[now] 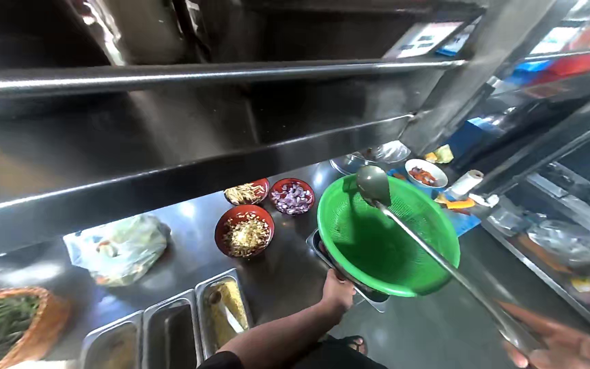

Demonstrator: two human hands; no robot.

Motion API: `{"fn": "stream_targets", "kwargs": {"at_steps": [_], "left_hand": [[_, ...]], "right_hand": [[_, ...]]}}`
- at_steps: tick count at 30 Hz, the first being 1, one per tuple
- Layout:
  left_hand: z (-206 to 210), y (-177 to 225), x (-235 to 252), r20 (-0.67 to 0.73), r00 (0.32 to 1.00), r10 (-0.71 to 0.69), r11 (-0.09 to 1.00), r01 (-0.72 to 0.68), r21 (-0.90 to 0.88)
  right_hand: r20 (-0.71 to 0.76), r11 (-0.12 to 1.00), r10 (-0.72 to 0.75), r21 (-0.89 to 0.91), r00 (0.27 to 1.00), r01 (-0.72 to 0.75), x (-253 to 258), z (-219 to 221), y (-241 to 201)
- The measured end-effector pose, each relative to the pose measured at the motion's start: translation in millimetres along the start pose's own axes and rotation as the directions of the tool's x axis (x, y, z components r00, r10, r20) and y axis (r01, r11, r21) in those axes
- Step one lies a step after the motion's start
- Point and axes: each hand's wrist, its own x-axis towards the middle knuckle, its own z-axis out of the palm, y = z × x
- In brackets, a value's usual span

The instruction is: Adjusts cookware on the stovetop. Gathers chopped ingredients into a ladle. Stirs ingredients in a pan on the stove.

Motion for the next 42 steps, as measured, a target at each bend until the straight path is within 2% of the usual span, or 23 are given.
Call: {"fn": "stream_targets", "kwargs": {"at_steps": [5,9,12,16,18,20,21,23,25,28,32,35,37,40,42], "left_hand": [[-13.1,-7.1,0.2,0.018,1.000,-0.006,0.999,0.007,-0.054],[-32.0,-6.2,3.9,0.040,0.999,0.002,1.000,-0.001,-0.025],[-48.6,-0.9,5.6,0.109,0.993,-0.051,0.998,0.046,0.048],[-75.5,11.3,-7.4,0.245,0.965,-0.092,0.959,0.020,0.282],[-97.8,30.3,-27.4,0.319,0.948,-0.004,0.886,-0.144,0.441],[-132.8,59.2,-48.8,0.307,0.931,0.199,0.690,-0.356,0.630],[-156.0,73.9,-55.8,0.258,0.920,0.294,0.597,-0.387,0.703],[-209.5,99.9,-59.2,0.096,0.894,0.438,0.513,-0.337,0.789],[-257.0,116.8,-56.0,-0.087,0.857,0.508,0.518,-0.223,0.826],[-288.8,123.4,-43.0,-0.227,0.850,0.476,0.513,-0.058,0.856],[-271.7,109.1,-14.3,-0.177,0.886,0.429,0.390,-0.004,0.921],[-262.7,101.9,1.2,-0.156,0.904,0.397,0.256,0.055,0.965],[-262.2,103.0,3.9,-0.137,0.916,0.377,0.204,0.062,0.977],[-269.9,106.4,2.7,-0.115,0.923,0.366,0.193,0.046,0.980],[-280.2,113.4,-1.0,-0.108,0.914,0.391,0.267,-0.001,0.964]], "right_hand": [[-0.032,1.000,0.016,-0.006,0.999,-0.016,-2.9,13.6,-2.0],[-0.014,1.000,-0.006,-0.014,1.000,0.006,2.5,17.7,3.0],[0.017,1.000,-0.016,-0.019,1.000,0.017,12.2,24.0,3.3],[0.053,0.999,-0.006,-0.043,0.999,0.008,26.9,33.1,-3.8],[0.078,0.999,0.002,-0.040,0.997,0.002,34.5,35.9,-8.1],[0.124,0.999,0.014,-0.033,0.992,-0.010,41.1,38.3,-15.1],[0.151,0.999,0.022,-0.032,0.988,-0.017,43.6,41.0,-20.1],[0.198,0.998,0.046,-0.044,0.979,-0.038,48.8,49.8,-31.9],[0.229,0.994,0.080,-0.087,0.970,-0.062,54.7,64.7,-42.9],[0.228,0.985,0.124,-0.144,0.966,-0.092,68.5,96.8,-49.8],[0.235,0.977,0.163,-0.173,0.958,-0.124,86.1,136.8,-46.6],[0.234,0.946,0.225,-0.284,0.946,-0.155,91.9,160.9,-49.1],[0.224,0.921,0.260,-0.350,0.939,-0.171,96.2,171.4,-50.8],[0.204,0.883,0.299,-0.430,0.932,-0.189,102.0,182.8,-51.9],[0.196,0.860,0.326,-0.467,0.925,-0.205,106.1,187.3,-52.1]]}}
